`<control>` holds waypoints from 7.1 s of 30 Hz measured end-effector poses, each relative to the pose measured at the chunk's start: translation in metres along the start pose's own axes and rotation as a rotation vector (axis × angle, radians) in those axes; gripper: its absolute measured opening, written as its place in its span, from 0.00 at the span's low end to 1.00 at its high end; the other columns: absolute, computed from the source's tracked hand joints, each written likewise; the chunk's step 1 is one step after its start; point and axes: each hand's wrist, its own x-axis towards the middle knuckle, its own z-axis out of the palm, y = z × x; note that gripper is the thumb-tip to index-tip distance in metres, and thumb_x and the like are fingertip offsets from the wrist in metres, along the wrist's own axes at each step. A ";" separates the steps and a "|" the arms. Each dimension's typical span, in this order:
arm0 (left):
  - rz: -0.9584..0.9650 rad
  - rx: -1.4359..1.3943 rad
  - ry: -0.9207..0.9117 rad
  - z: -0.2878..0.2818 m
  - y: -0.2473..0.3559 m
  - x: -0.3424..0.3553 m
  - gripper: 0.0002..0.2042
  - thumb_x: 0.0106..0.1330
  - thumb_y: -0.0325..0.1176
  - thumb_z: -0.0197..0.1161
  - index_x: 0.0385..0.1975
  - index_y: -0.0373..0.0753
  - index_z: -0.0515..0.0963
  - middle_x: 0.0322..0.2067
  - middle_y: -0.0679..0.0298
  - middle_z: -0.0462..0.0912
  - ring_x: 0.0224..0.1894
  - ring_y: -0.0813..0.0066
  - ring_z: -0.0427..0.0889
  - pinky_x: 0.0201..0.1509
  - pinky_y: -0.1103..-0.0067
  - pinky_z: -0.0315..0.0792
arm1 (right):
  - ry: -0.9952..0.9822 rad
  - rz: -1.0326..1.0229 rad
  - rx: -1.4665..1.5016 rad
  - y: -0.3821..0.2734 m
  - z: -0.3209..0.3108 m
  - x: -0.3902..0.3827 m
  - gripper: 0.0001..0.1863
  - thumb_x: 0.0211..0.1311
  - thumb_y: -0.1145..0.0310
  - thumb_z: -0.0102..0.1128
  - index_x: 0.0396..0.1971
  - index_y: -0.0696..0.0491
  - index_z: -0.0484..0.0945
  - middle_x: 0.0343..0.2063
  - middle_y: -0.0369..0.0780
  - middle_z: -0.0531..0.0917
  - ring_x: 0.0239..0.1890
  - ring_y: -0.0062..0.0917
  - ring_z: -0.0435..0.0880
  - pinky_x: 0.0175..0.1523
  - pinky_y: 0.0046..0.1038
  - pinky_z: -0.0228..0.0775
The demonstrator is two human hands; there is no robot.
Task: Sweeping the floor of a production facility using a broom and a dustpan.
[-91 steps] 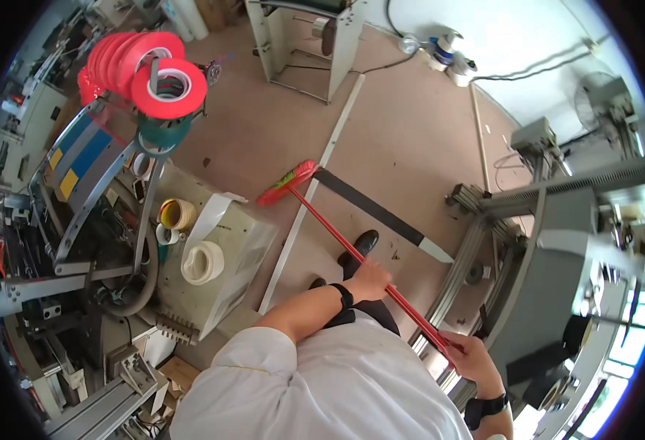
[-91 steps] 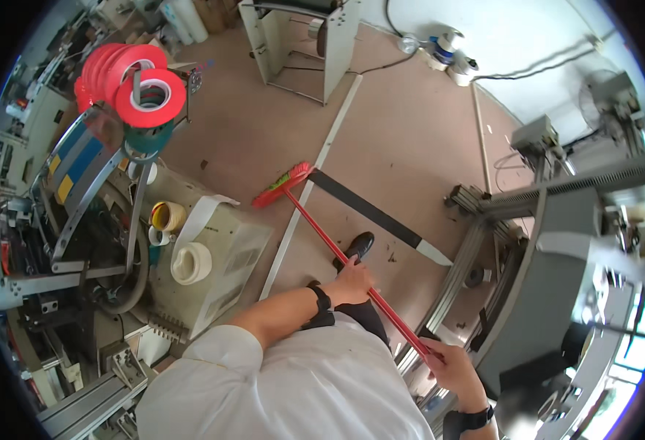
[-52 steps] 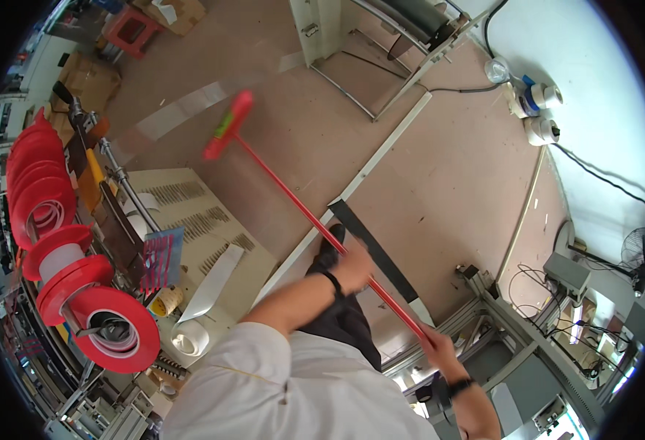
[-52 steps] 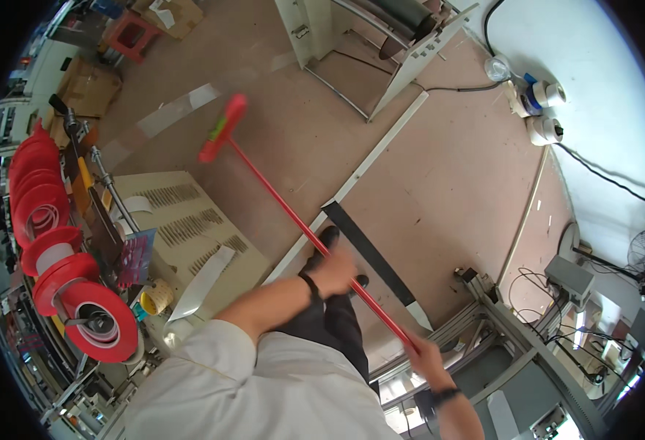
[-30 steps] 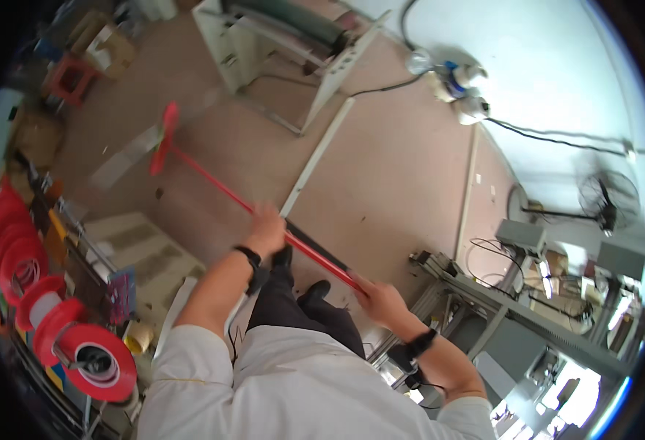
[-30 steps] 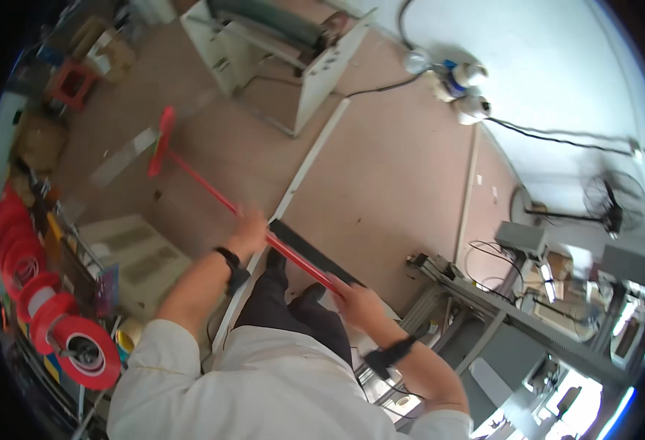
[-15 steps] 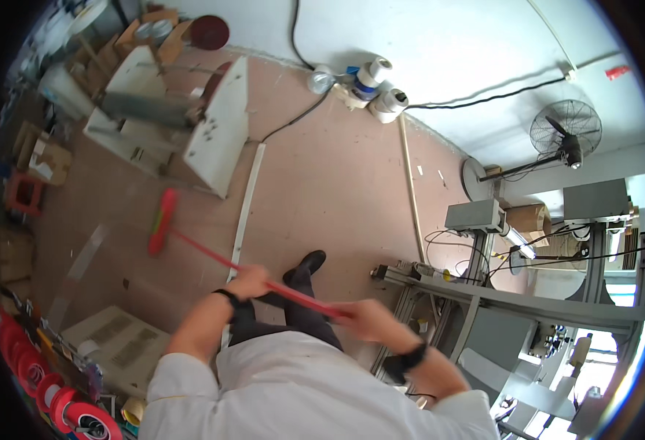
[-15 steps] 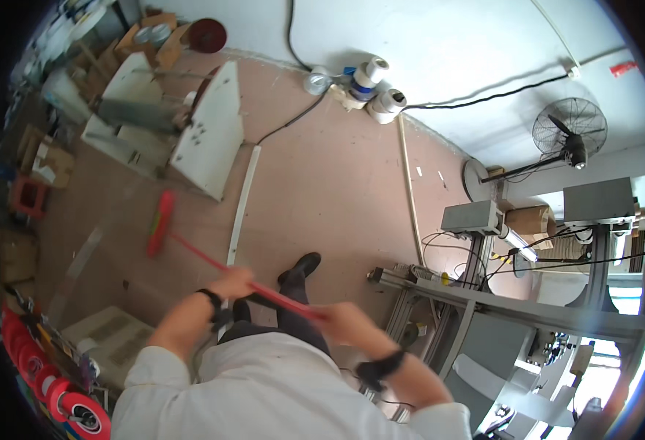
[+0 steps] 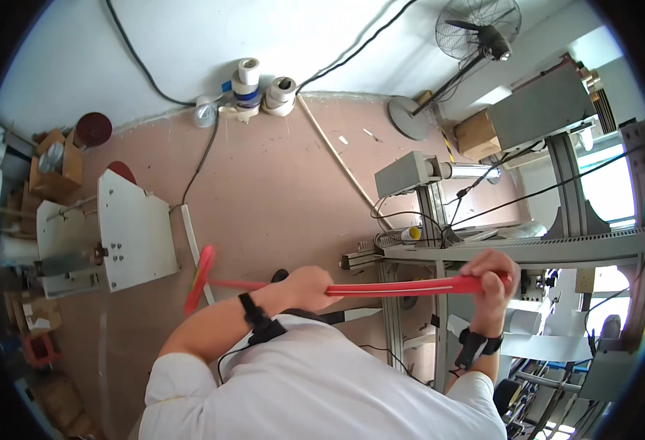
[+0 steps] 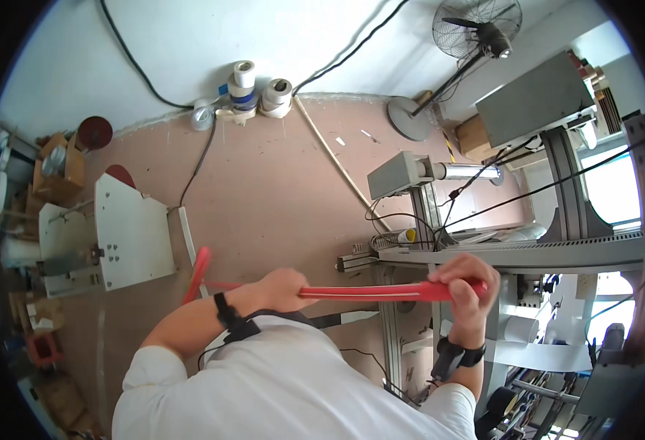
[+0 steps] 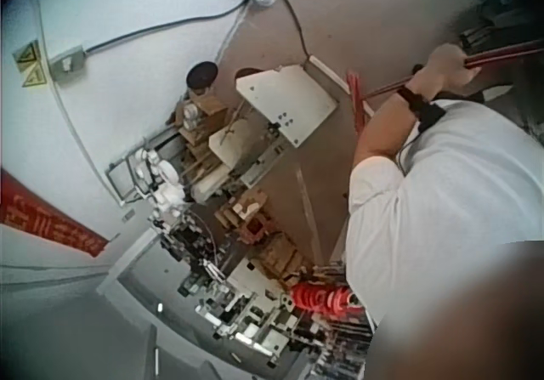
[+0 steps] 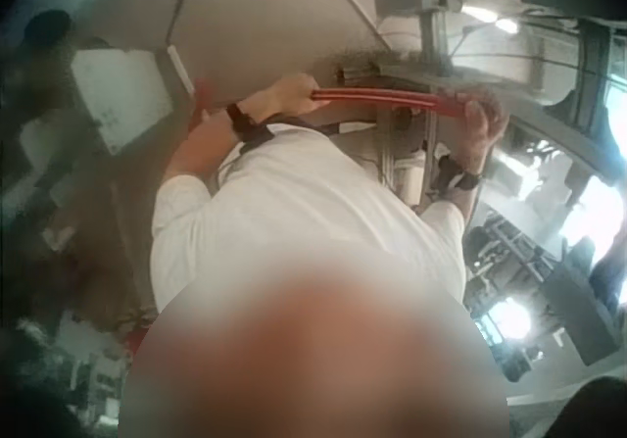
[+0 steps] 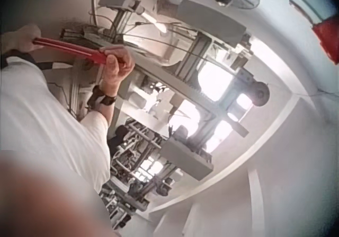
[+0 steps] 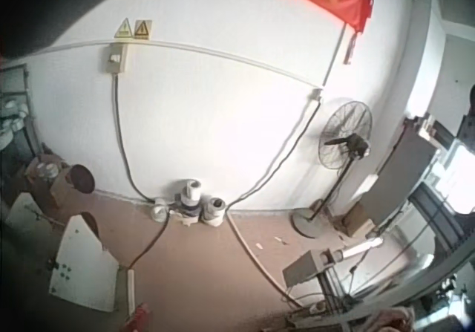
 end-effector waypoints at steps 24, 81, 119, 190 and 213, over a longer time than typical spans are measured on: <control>-0.008 0.161 0.271 -0.238 -0.182 0.172 0.20 0.61 0.48 0.63 0.16 0.36 0.78 0.22 0.52 0.80 0.27 0.48 0.80 0.34 0.60 0.75 | -0.124 0.065 -0.263 0.067 0.138 0.214 0.07 0.55 0.70 0.63 0.22 0.58 0.77 0.28 0.42 0.82 0.26 0.24 0.79 0.32 0.22 0.70; -0.276 0.104 0.577 -0.465 -0.265 0.225 0.13 0.52 0.41 0.61 0.13 0.40 0.79 0.17 0.53 0.80 0.27 0.49 0.81 0.36 0.59 0.75 | -0.068 -0.144 0.108 0.171 0.256 0.529 0.19 0.64 0.56 0.57 0.19 0.50 0.63 0.15 0.35 0.73 0.23 0.22 0.68 0.30 0.25 0.59; -0.334 0.015 0.807 -0.612 -0.477 0.120 0.12 0.57 0.42 0.60 0.17 0.42 0.79 0.19 0.56 0.80 0.28 0.54 0.83 0.39 0.61 0.73 | -0.463 -0.212 0.342 0.195 0.556 0.677 0.17 0.68 0.60 0.43 0.19 0.52 0.63 0.17 0.42 0.72 0.24 0.28 0.71 0.39 0.35 0.60; -1.001 -0.030 1.546 -0.761 -0.654 -0.401 0.08 0.49 0.37 0.62 0.19 0.39 0.81 0.23 0.53 0.82 0.32 0.49 0.81 0.42 0.59 0.72 | -1.348 -0.648 0.644 -0.058 1.164 0.676 0.19 0.67 0.64 0.44 0.16 0.57 0.71 0.18 0.43 0.79 0.20 0.26 0.71 0.28 0.30 0.60; -0.655 -0.129 1.737 -0.910 -0.701 -0.562 0.10 0.51 0.36 0.64 0.15 0.36 0.76 0.19 0.50 0.77 0.26 0.46 0.77 0.29 0.60 0.69 | -1.365 -0.746 0.967 -0.196 1.380 0.669 0.13 0.64 0.69 0.46 0.18 0.50 0.63 0.12 0.36 0.71 0.15 0.23 0.66 0.28 0.27 0.54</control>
